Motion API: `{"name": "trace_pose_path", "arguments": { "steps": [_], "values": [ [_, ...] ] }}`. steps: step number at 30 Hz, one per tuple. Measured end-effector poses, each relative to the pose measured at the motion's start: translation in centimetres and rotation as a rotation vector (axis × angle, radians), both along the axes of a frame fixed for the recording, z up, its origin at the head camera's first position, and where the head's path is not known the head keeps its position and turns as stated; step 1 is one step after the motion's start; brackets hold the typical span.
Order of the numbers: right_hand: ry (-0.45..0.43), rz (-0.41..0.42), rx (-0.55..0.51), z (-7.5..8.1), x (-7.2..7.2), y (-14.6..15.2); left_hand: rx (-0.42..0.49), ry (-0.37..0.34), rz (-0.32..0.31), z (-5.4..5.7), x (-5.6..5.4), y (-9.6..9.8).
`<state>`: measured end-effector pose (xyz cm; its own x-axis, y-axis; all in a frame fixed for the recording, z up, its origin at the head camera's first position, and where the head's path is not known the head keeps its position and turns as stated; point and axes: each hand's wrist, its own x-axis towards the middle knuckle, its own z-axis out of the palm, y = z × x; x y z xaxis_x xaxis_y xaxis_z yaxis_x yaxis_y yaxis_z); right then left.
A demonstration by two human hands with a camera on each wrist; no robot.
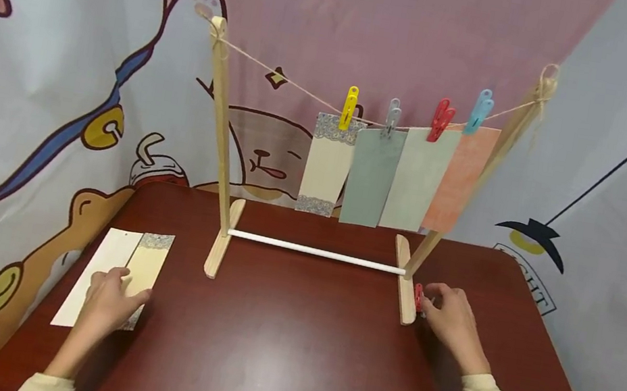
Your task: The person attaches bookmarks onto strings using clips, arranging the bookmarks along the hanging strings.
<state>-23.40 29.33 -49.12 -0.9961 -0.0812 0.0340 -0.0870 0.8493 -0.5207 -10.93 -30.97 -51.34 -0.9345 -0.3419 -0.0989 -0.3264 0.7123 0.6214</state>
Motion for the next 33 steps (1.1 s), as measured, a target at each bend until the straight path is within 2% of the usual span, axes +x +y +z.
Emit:
{"name": "trace_pose_path", "arguments": {
  "steps": [5,10,18,23,27,30,33],
  "values": [
    [-0.024,0.0,-0.003,-0.6,0.0,0.4,-0.009,-0.038,-0.003,-0.4,0.6,-0.2],
    [-0.068,0.005,-0.001,-1.0,0.0,0.9,-0.026,-0.047,-0.037,-0.6,0.5,-0.6],
    [-0.108,-0.018,0.052,-0.9,-0.3,1.5,-0.008,-0.075,-0.005,-0.8,0.9,-1.3],
    [-0.162,-0.056,0.075,-0.8,-0.1,2.2,-0.008,-0.078,-0.01,-1.1,0.7,-1.7],
    [-0.186,-0.058,0.067,-0.9,0.2,2.5,-0.053,-0.064,-0.053,-1.7,0.3,-2.4],
    [-0.195,-0.06,0.051,-1.0,0.5,2.6,-0.072,-0.102,-0.084,-1.9,0.1,-3.2],
    [-0.156,-0.065,0.049,-1.0,0.5,2.6,-0.074,-0.141,-0.117,-1.3,0.2,-3.8]
  ]
}}
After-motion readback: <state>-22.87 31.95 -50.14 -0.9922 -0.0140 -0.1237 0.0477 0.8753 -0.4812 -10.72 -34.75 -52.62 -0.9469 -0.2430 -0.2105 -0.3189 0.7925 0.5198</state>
